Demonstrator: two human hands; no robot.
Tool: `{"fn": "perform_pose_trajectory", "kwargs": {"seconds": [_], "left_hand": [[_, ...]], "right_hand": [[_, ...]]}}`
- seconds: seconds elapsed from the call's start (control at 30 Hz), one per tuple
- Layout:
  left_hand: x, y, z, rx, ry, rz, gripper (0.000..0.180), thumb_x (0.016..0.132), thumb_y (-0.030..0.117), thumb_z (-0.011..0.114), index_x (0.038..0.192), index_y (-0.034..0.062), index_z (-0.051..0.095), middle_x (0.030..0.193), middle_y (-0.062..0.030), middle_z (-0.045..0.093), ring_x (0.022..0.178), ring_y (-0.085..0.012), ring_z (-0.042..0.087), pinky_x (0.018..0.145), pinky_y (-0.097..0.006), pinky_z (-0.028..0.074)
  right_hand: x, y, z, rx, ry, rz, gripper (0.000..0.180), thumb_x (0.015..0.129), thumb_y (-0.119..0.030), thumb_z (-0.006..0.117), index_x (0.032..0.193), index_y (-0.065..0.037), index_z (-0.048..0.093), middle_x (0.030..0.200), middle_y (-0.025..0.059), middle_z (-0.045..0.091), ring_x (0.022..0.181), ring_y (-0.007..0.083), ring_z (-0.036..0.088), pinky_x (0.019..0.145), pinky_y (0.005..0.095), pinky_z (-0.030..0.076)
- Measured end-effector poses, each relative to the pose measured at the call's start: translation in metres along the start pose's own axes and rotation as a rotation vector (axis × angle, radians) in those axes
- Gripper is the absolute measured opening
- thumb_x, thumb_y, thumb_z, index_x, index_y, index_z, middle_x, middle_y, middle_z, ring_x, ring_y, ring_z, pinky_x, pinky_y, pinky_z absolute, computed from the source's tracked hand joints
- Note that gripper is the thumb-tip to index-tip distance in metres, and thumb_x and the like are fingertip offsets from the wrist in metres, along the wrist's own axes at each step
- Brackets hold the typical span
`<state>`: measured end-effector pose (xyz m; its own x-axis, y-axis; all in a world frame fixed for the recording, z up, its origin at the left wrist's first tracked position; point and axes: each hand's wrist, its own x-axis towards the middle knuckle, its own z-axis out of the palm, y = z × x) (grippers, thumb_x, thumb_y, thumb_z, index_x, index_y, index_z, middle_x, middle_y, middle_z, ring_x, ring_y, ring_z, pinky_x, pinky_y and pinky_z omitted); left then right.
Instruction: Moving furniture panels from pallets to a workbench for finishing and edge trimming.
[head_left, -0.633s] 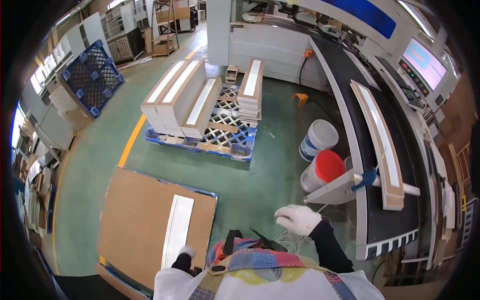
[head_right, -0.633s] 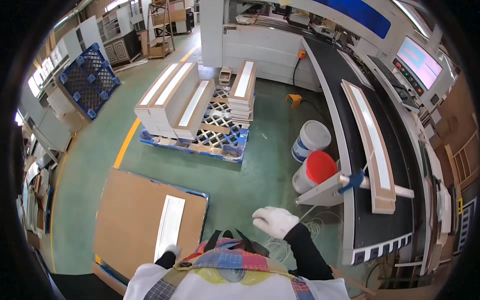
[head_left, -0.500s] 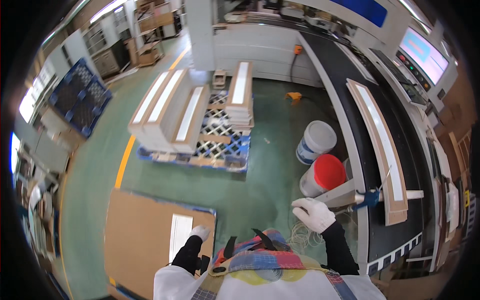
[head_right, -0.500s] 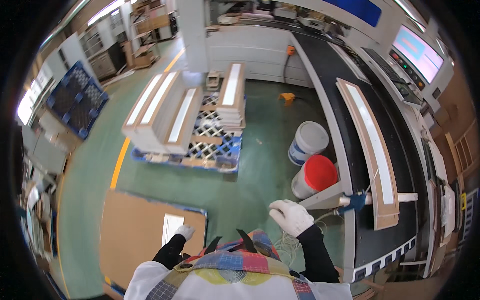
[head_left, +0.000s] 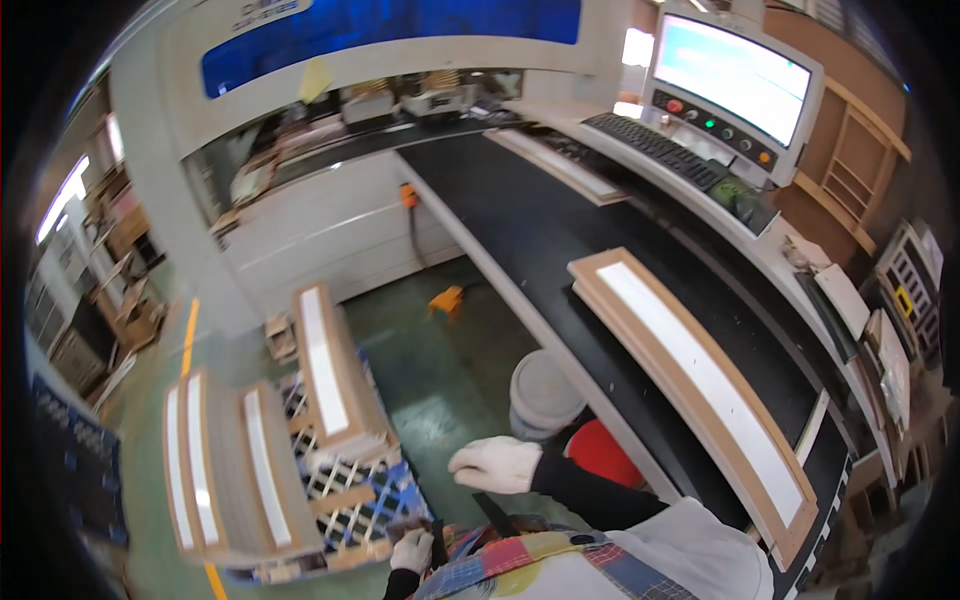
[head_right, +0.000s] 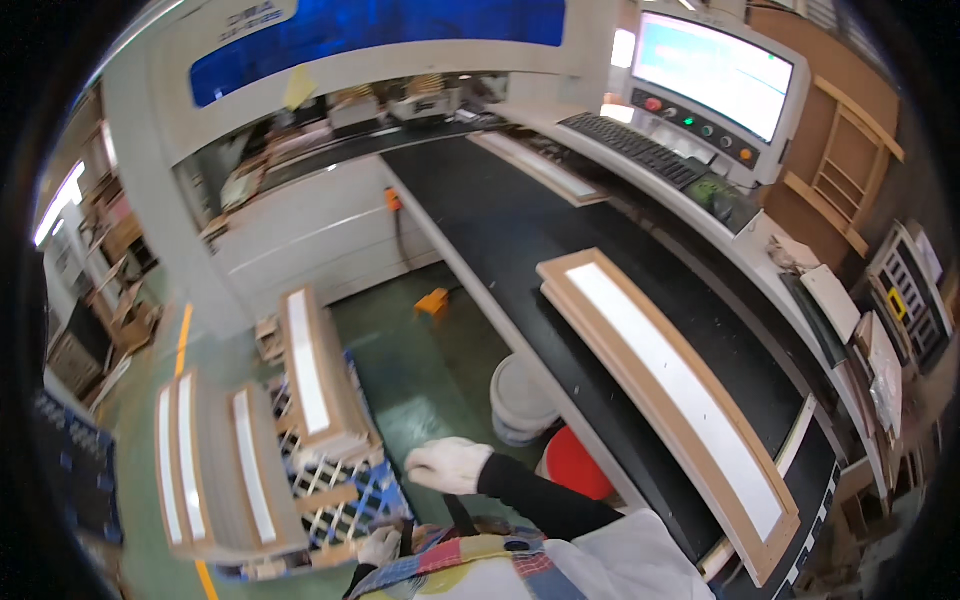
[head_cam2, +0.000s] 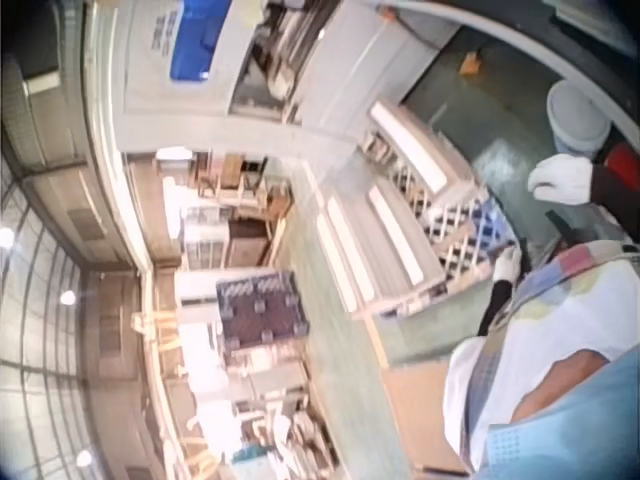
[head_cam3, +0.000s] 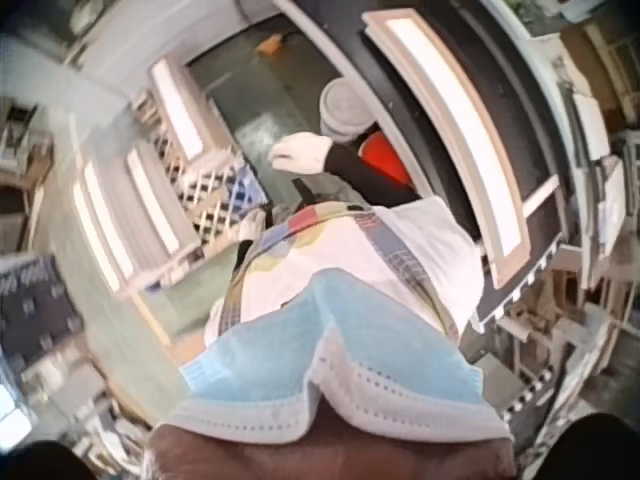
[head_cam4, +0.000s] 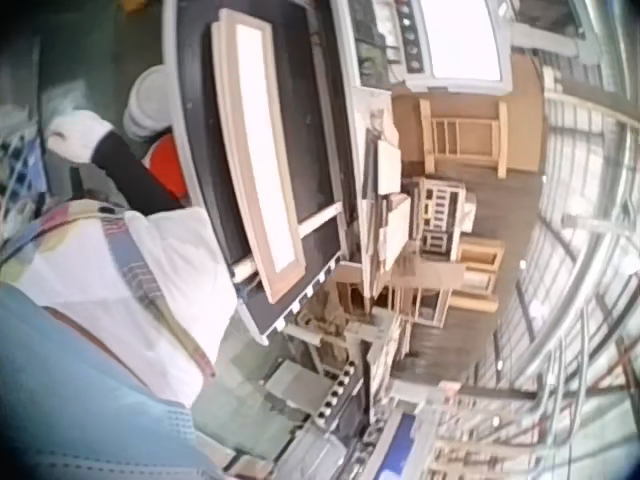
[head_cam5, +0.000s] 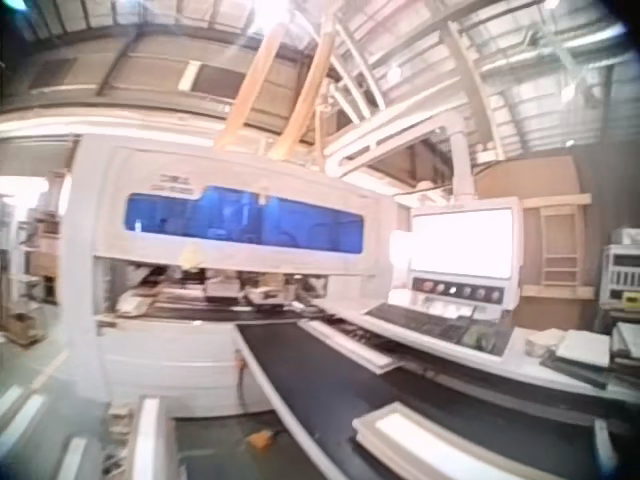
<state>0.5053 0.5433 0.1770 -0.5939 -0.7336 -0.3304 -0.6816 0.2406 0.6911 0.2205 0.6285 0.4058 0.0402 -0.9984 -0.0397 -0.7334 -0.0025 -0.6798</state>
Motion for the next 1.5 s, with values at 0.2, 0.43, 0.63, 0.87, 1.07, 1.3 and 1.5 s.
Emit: {"fn": "perform_pose_trajectory", "kwargs": {"seconds": [0.2, 0.43, 0.63, 0.87, 1.07, 1.3, 1.5], "left_hand": [[0.182, 0.043, -0.028, 0.044, -0.275, -0.107, 0.042, 0.087, 0.044, 0.05, 0.098, 0.0069, 0.066, 0.086, -0.0152, 0.068, 0.083, -0.0313, 0.066, 0.074, -0.041, 0.05], [0.417, 0.136, -0.075, 0.023, -0.26, 0.235, 0.042, 0.089, 0.042, 0.054, 0.111, 0.0071, 0.064, 0.11, -0.0168, 0.065, 0.105, -0.0322, 0.059, 0.09, -0.037, 0.045], [0.566, 0.22, -0.105, 0.077, -0.386, 0.431, 0.043, 0.09, 0.042, 0.053, 0.112, 0.006, 0.064, 0.11, -0.017, 0.065, 0.104, -0.0331, 0.06, 0.09, -0.038, 0.046], [0.659, 0.246, -0.102, 0.163, -0.43, 0.365, 0.043, 0.09, 0.041, 0.052, 0.112, 0.0051, 0.064, 0.11, -0.019, 0.064, 0.106, -0.0364, 0.059, 0.09, -0.041, 0.045], [0.696, 0.293, -0.114, 0.348, -0.553, 0.242, 0.049, 0.088, 0.044, 0.054, 0.118, 0.0061, 0.061, 0.109, -0.0173, 0.066, 0.107, -0.0334, 0.06, 0.089, -0.037, 0.048], [0.727, 0.296, -0.131, 0.285, -0.507, 0.038, 0.05, 0.088, 0.045, 0.051, 0.118, 0.0071, 0.061, 0.111, -0.0189, 0.064, 0.108, -0.0351, 0.059, 0.093, -0.041, 0.046], [0.745, 0.296, -0.139, 0.286, -0.478, 0.14, 0.046, 0.088, 0.044, 0.052, 0.116, 0.0099, 0.063, 0.114, -0.0148, 0.064, 0.109, -0.0338, 0.058, 0.094, -0.04, 0.046]], "right_hand": [[0.16, 0.053, -0.074, -0.017, 0.036, -0.049, 0.024, 0.085, -0.027, 0.051, 0.092, -0.007, 0.062, 0.087, 0.0176, 0.062, 0.088, 0.0363, 0.061, 0.079, 0.0436, 0.048], [0.3, 0.17, -0.2, -0.105, 0.31, 0.018, 0.028, 0.085, -0.025, 0.054, 0.107, -0.009, 0.061, 0.098, 0.015, 0.061, 0.093, 0.0333, 0.061, 0.082, 0.0417, 0.049], [0.333, 0.303, -0.337, -0.016, 0.682, 0.609, 0.034, 0.081, -0.027, 0.056, 0.107, -0.007, 0.065, 0.106, 0.0175, 0.065, 0.1, 0.0325, 0.062, 0.09, 0.039, 0.048], [0.321, 0.491, -0.49, -0.402, 1.005, 1.227, 0.038, 0.08, -0.024, 0.054, 0.111, -0.003, 0.061, 0.113, 0.0234, 0.06, 0.106, 0.0366, 0.058, 0.095, 0.0437, 0.046], [0.255, 0.586, -0.53, -0.692, 1.012, 1.306, 0.064, 0.084, -0.046, 0.056, 0.129, -0.001, 0.05, 0.132, 0.0237, 0.049, 0.127, 0.0371, 0.043, 0.107, 0.0419, 0.033], [0.29, 0.595, -0.526, -0.733, 1.007, 1.337, 0.051, 0.085, -0.05, 0.056, 0.104, -0.004, 0.064, 0.109, 0.0188, 0.058, 0.107, 0.0336, 0.052, 0.093, 0.0435, 0.04], [0.277, 0.529, -0.455, -0.719, 1.05, 1.148, 0.035, 0.084, -0.036, 0.062, 0.086, -0.001, 0.064, 0.089, 0.0191, 0.06, 0.091, 0.0351, 0.055, 0.084, 0.0442, 0.043]]}}
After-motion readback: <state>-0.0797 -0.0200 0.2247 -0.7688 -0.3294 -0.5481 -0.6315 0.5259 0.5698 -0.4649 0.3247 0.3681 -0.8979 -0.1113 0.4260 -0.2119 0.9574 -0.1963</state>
